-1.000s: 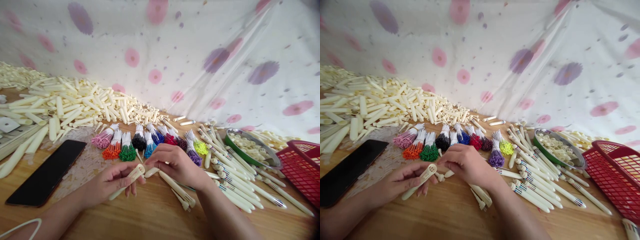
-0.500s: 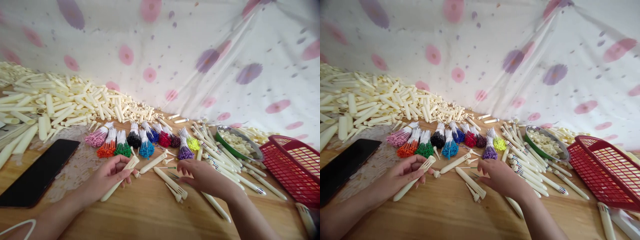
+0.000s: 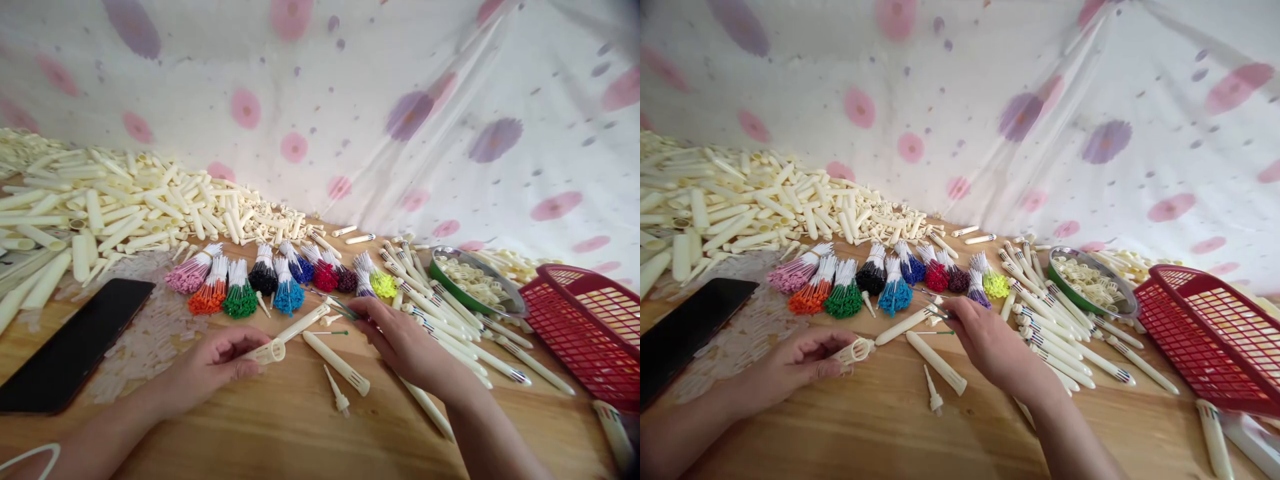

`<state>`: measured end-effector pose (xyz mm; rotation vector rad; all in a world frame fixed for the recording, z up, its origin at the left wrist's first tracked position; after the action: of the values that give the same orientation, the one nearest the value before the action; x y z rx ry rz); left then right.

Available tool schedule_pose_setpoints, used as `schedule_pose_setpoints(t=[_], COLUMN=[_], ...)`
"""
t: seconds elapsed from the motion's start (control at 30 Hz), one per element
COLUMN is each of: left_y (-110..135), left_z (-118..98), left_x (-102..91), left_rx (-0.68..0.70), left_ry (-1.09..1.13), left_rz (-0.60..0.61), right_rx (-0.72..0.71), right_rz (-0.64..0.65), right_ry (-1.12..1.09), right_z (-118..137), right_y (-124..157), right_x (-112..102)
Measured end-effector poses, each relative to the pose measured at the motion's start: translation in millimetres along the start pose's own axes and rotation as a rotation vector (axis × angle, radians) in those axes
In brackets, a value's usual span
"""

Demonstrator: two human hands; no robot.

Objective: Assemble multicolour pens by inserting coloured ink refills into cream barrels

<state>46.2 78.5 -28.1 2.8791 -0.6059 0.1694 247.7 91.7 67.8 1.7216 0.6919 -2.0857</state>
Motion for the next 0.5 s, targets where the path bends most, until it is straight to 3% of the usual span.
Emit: schedule_pose_setpoints(t=[0.07,0.17,0.4,0.5], left_y=[0.3,0.4,0.3,1.4], left_z=[0.4,-1.7,-8.4,-9.0], left_x=[-2.0,-3.3,2.0,5.9], left_rx=[0.005,0.036,0.087,0.082], left_ry=[-0.027,-0.089,-0.151,-0.175], left_rz=[0.02,0.076,0.155,0.178], right_rx=[-0.13,-0.251,-0.457,-0.499], right_rz=[-0.12,-0.188,-0.337,-0.344], right_ry=[-0.017,0.028,0.104,0.146], right_z=[24.4,49.3,76.0,85.2], right_y=[-5.6,-9.1,9.1,12.9], right_x=[-13.2,-16.8,-28.8,-29.6])
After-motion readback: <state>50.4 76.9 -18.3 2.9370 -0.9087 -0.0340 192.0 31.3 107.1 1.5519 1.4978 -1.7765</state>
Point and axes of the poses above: each hand's wrist, its own y-axis away from the middle knuckle, its own x-axis out of the palm, z = x × y, the point moved 9 cm from there along -y, towards the middle knuckle, and after that the axes turned 10 degrees about y, right-handed, at the moved point
